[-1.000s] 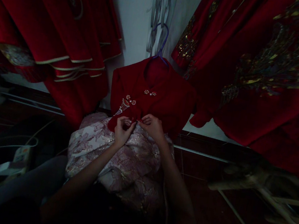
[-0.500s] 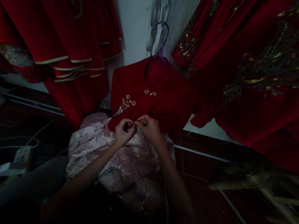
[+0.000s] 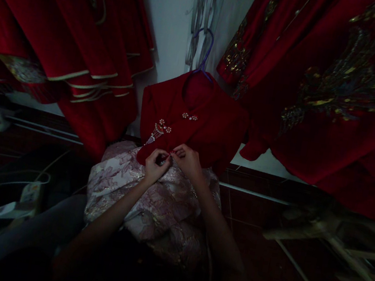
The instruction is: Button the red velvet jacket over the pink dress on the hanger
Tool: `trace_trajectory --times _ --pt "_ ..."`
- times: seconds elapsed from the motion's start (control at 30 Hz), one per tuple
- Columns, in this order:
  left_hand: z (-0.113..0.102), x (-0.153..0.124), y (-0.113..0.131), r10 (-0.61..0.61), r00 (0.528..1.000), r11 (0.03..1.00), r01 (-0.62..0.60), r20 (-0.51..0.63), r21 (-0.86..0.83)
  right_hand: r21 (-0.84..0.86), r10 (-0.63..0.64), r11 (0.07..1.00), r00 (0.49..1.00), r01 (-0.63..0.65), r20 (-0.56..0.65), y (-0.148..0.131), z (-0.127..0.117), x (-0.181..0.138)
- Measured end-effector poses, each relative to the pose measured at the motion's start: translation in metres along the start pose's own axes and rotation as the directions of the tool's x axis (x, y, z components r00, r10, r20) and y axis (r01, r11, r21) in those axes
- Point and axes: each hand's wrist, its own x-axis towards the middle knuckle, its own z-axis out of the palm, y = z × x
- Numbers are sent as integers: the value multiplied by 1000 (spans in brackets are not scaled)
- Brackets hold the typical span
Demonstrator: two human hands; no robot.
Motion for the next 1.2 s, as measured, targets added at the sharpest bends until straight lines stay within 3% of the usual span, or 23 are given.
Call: trace_trajectory --times 0.23,0.47,0.67,1.2 --pt "0 -1 -1 60 998 998 -60 -21 9 18 -10 1000 1000 10 -17 3 1 0" --pt "0 -1 -2 33 999 999 -33 -19 11 18 21 1000 998 -20 -59 4 7 -1" --pt "0 -1 -5 -5 1000 1000 5 -20 12 10 -8 1000 1000 8 24 4 9 -2" --pt "0 1 -2 -26 1000 999 26 4 22 -14 0 1000 1000 0 9 9 8 0"
